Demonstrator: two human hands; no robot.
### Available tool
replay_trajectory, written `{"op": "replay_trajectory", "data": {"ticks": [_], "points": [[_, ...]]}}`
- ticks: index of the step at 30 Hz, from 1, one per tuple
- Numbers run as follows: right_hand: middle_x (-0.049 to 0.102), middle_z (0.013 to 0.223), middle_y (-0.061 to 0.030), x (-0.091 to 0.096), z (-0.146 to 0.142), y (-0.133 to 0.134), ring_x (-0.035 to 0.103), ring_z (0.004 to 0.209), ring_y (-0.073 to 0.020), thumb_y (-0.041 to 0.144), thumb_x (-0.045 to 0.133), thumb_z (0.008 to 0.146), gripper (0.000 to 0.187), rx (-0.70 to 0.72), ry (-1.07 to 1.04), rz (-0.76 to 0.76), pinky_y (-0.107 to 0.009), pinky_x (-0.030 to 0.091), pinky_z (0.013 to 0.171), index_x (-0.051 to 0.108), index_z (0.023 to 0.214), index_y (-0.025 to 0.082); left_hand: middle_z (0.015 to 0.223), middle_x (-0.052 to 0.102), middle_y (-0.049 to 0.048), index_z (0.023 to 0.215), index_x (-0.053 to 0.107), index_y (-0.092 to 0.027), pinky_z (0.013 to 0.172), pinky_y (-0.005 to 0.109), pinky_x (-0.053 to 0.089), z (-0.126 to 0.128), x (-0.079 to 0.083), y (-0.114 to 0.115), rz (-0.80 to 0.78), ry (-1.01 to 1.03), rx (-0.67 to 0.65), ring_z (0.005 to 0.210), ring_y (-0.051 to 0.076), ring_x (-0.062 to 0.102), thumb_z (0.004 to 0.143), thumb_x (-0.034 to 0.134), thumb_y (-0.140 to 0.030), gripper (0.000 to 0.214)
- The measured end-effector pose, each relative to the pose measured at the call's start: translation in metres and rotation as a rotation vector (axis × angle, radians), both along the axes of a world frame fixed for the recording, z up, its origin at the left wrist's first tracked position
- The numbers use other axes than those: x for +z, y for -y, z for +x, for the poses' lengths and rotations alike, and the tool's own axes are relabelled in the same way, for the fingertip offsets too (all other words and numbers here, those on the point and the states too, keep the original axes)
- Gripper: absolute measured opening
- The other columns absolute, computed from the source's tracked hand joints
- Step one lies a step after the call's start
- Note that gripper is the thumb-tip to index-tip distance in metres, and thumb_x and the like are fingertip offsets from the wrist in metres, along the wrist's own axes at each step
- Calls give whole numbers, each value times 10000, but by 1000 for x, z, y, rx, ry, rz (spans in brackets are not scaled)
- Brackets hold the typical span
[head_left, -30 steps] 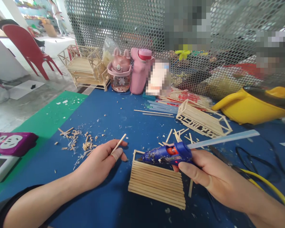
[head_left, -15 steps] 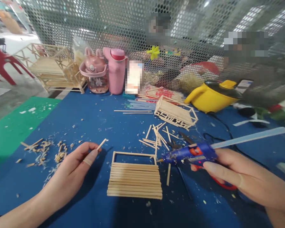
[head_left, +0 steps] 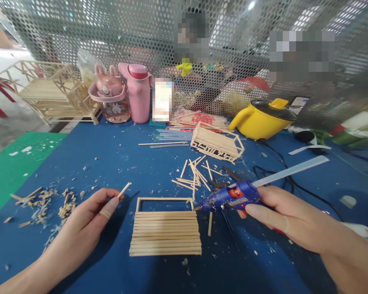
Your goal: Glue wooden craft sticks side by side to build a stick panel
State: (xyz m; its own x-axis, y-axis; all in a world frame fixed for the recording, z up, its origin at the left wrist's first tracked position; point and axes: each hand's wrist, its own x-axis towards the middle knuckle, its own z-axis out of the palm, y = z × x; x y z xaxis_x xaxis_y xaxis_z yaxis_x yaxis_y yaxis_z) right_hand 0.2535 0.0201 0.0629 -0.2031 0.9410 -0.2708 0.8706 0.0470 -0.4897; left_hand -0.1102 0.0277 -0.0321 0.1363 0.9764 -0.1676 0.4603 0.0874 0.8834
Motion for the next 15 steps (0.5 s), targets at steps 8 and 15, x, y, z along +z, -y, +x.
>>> {"op": "replay_trajectory", "data": {"ticks": [8, 15], "points": [[644, 674, -29, 3, -3, 0, 574, 603, -206, 572, 486, 831, 398, 15, 0, 18, -331, 468, 607, 657, 762, 219, 787, 613, -24, 1032, 562, -271, 647, 226, 421, 0, 0, 0, 12, 16, -9, 731, 167, 541, 894, 474, -501, 282], [679, 725, -62, 4, -6, 1, 618, 712, -249, 594, 473, 829, 423, 1, 21, 16, -366, 498, 696, 658, 736, 226, 856, 626, -6, 1000, 574, -269, 684, 230, 439, -2, -1, 0, 5, -13, -17, 804, 184, 549, 901, 436, -529, 310]]}}
